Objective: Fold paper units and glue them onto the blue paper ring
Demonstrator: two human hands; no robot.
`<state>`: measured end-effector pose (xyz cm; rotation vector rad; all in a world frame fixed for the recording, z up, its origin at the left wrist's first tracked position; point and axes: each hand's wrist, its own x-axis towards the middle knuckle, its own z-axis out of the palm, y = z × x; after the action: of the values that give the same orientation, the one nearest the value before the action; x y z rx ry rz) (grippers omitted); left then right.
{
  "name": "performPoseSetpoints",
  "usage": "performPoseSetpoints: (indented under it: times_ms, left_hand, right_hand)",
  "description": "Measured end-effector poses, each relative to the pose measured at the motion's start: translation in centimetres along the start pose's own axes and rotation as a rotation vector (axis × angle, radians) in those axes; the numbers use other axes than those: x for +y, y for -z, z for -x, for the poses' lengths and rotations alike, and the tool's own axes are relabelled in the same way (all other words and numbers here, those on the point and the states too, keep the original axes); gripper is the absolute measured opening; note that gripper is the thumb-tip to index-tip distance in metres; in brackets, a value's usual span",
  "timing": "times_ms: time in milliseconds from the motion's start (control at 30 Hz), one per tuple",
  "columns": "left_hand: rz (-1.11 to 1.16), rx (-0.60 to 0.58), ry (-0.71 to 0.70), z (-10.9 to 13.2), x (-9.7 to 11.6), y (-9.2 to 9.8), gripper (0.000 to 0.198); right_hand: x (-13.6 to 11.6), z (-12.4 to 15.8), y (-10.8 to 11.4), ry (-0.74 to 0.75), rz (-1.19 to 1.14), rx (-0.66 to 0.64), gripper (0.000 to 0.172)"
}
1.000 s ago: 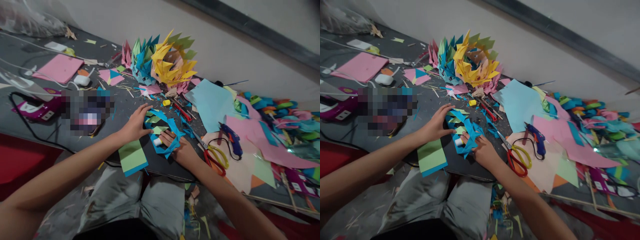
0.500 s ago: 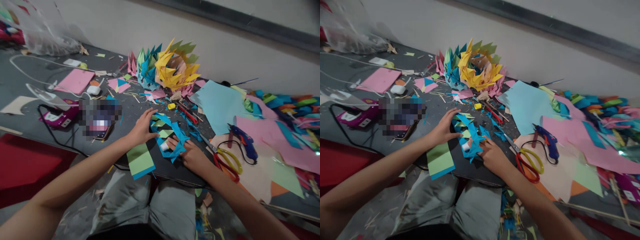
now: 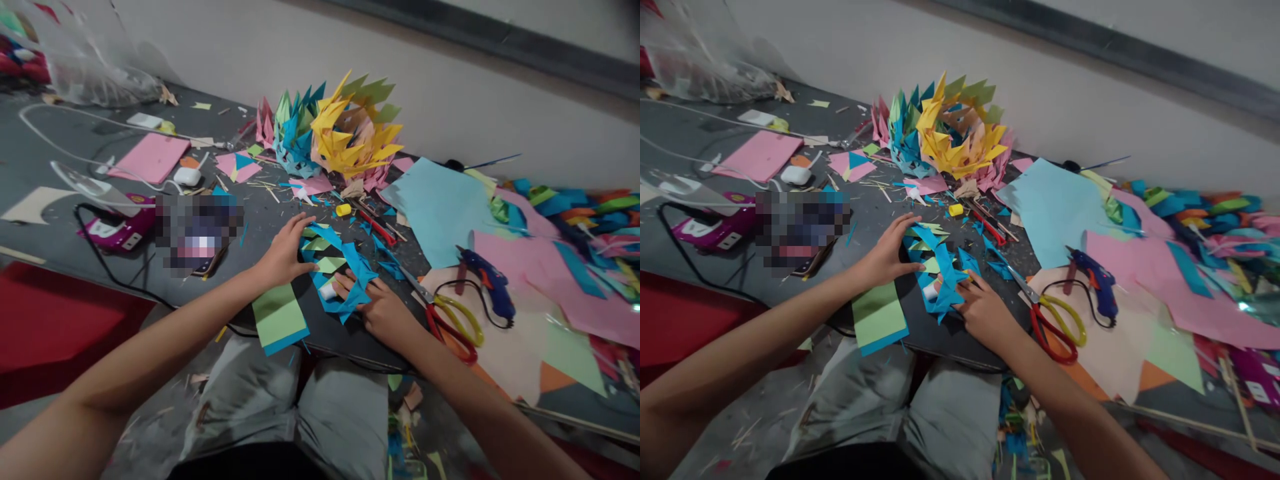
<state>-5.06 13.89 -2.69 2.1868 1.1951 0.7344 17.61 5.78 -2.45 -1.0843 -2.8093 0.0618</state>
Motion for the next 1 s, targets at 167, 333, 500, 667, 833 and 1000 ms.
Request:
performPoseSetpoints:
  times_ms: [167,333,500,667,833,1000]
  left_hand:
    - [0.027,0.025,-0.046,0.0,-0.2,-0.1,0.082]
    - [0.062,0.059,0.022,-0.3,-0.9,-0.3,0.107]
    - [0.084,0.046,0.096,-0.5,-1.2,-0.2,0.115]
    - [0.11,0.04,0.138,-0.5,-0.8,0.1,0.109]
    - [0.09,0.07,0.164,-0.3,-1.0,-0.1,0.106]
    - [0.102,0.128,0.162,-0.2,-0.5,0.3,0.08]
  right_hand:
    - [1.1,-2.4,-0.2,0.001,-0.017,0.046,0.047]
    - [1.5,-3.2,0.7,0.058,-0.026,0.052,0.034]
    - [2.7,-0.7,2.0,-0.095,0.046,0.169,0.033]
    - [7.0,2.6,2.6,-0.627,0.126,0.383,0.042]
    - [9.5,4.7,2.6,-0.872,0.05,0.256,0.041]
    - [10.8,9.0,4.4,-1.246,0.213,0.338,0.041]
